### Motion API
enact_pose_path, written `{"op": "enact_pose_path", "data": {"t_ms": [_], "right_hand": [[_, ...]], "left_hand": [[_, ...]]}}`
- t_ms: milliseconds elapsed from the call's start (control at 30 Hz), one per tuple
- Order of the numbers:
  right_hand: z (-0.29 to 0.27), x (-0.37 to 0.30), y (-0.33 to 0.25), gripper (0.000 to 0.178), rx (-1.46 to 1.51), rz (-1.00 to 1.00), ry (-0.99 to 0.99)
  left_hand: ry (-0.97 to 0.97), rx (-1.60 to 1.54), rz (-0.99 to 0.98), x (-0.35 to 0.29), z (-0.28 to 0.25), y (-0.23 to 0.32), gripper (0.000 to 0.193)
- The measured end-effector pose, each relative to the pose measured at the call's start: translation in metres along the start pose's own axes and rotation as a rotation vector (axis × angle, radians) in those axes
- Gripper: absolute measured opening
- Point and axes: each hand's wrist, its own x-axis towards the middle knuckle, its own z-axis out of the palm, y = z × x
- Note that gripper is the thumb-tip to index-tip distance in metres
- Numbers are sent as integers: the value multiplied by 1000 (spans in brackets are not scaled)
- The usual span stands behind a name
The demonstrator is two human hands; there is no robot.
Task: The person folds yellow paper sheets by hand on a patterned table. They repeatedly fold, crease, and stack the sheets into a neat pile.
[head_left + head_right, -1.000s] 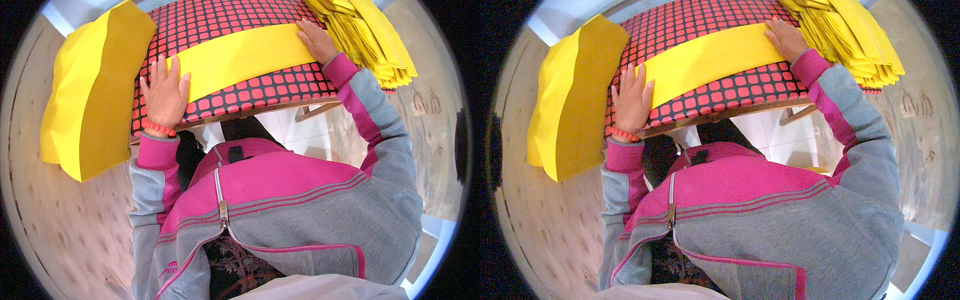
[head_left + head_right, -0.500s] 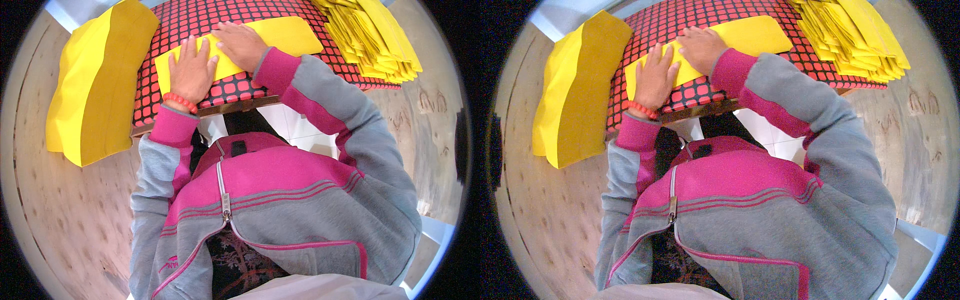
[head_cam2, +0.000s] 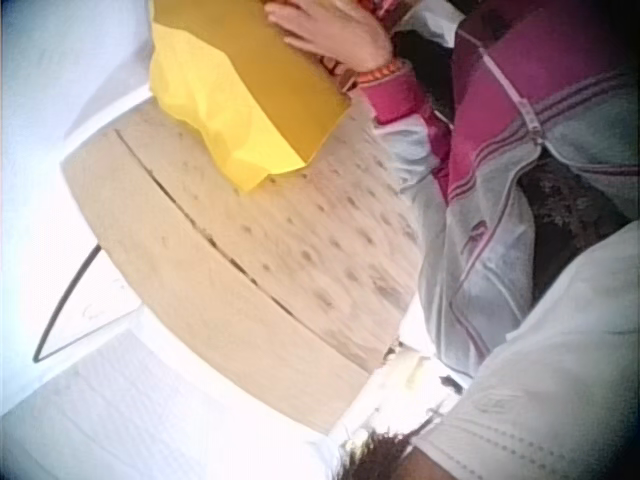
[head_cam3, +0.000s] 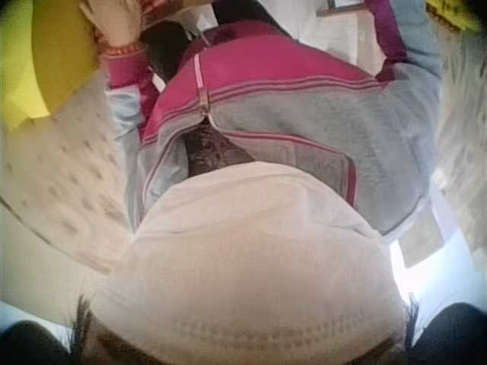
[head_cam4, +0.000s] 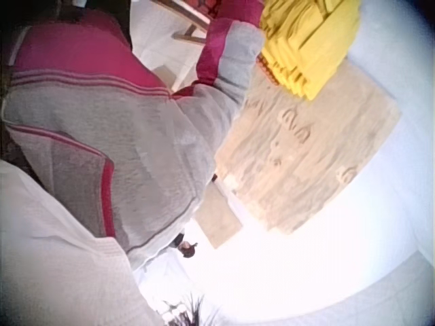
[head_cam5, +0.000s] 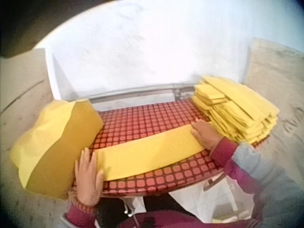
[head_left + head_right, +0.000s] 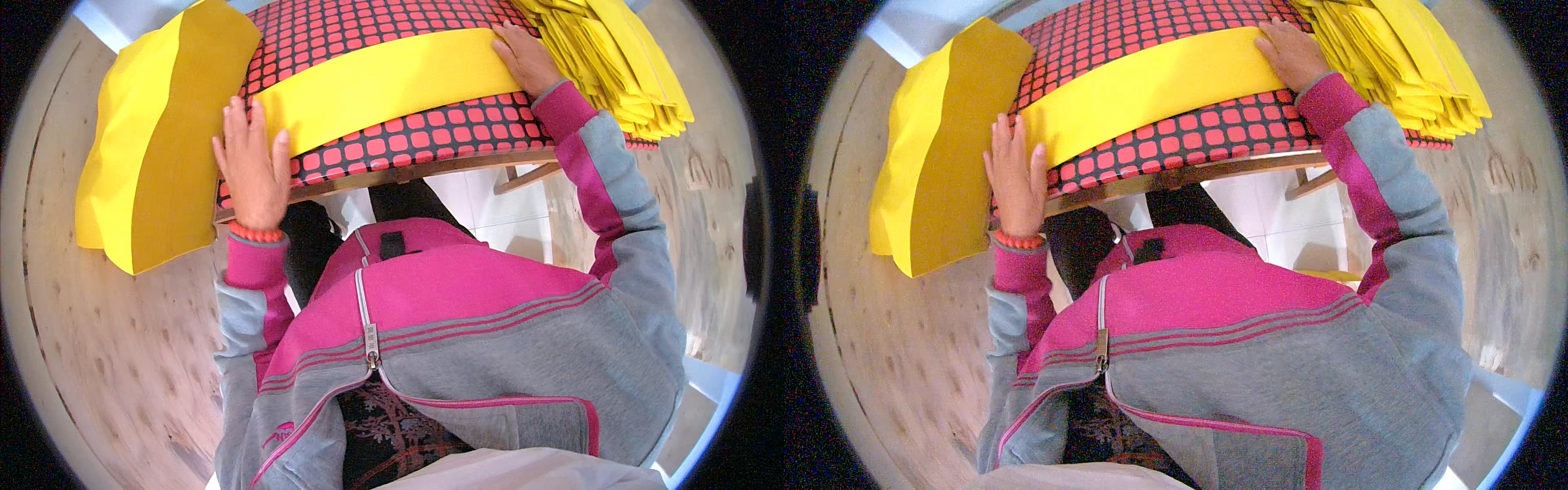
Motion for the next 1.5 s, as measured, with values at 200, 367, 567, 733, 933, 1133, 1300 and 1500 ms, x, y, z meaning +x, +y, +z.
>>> {"op": "enact_pose_path", "data": {"t_ms": [200,367,567,733,933,1133,1300,1500], "right_hand": [[6,42,-16,38,300,-62,-12],[-41,27,-31,41,200,18,-221],[-111,-55,-59,34,462,98,-412],[-128,-63,-87,40,1008,221,-782],[-98,-22,-118,54,1618,606,-1120],[-49,50,-152,50,1897,410,-1138],[-104,98,-160,46,1750,228,-704],[-196,143,-138,40,1714,-361,-112]], "left_hand": [[-389,-1341,-128,-41,-17,74,30],[-943,-1774,-602,-52,9,90,46],[-831,-2103,-754,-46,30,110,54],[-593,-2271,-885,-38,29,140,38],[-479,-2116,-950,-30,8,138,38],[-677,-2097,-725,-18,-16,122,41],[-561,-1745,-435,26,-29,97,42],[-227,-1184,-127,122,-58,56,14]]}}
